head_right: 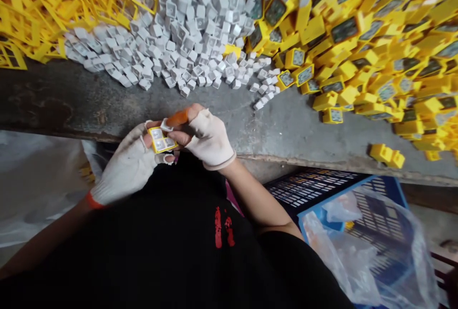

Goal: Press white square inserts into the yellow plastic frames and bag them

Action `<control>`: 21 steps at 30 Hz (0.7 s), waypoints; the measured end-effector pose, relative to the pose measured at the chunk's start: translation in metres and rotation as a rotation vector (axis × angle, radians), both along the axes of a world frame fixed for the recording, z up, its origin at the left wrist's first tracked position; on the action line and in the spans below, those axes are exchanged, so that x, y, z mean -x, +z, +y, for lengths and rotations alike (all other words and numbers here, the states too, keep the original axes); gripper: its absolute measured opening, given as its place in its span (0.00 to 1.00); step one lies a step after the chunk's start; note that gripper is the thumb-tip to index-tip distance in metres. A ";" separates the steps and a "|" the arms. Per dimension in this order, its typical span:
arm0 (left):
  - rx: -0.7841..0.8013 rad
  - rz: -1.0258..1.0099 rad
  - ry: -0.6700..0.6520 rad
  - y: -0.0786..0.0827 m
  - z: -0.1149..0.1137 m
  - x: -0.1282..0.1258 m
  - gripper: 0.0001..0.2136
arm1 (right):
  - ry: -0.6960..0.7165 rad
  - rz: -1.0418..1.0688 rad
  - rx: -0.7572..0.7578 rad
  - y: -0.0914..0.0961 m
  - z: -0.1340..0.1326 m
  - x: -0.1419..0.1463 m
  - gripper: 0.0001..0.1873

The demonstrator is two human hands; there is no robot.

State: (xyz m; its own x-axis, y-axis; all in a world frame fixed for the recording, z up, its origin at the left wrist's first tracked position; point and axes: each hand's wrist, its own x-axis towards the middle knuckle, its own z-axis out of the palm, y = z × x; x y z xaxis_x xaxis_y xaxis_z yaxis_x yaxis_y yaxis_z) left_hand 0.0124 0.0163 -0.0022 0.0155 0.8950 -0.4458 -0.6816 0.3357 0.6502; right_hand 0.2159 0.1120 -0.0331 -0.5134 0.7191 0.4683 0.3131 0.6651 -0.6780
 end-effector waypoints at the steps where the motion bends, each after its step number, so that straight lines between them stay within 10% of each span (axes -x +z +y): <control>1: -0.014 -0.005 0.009 -0.001 -0.001 -0.001 0.12 | 0.002 0.037 -0.024 0.001 -0.006 0.002 0.20; 13: -0.052 0.098 0.050 0.000 -0.002 -0.013 0.13 | -0.113 -0.278 -0.373 0.002 -0.012 -0.014 0.09; 21: -0.071 0.347 0.040 -0.011 -0.003 -0.006 0.14 | 0.123 -0.592 -0.357 0.041 -0.014 0.002 0.12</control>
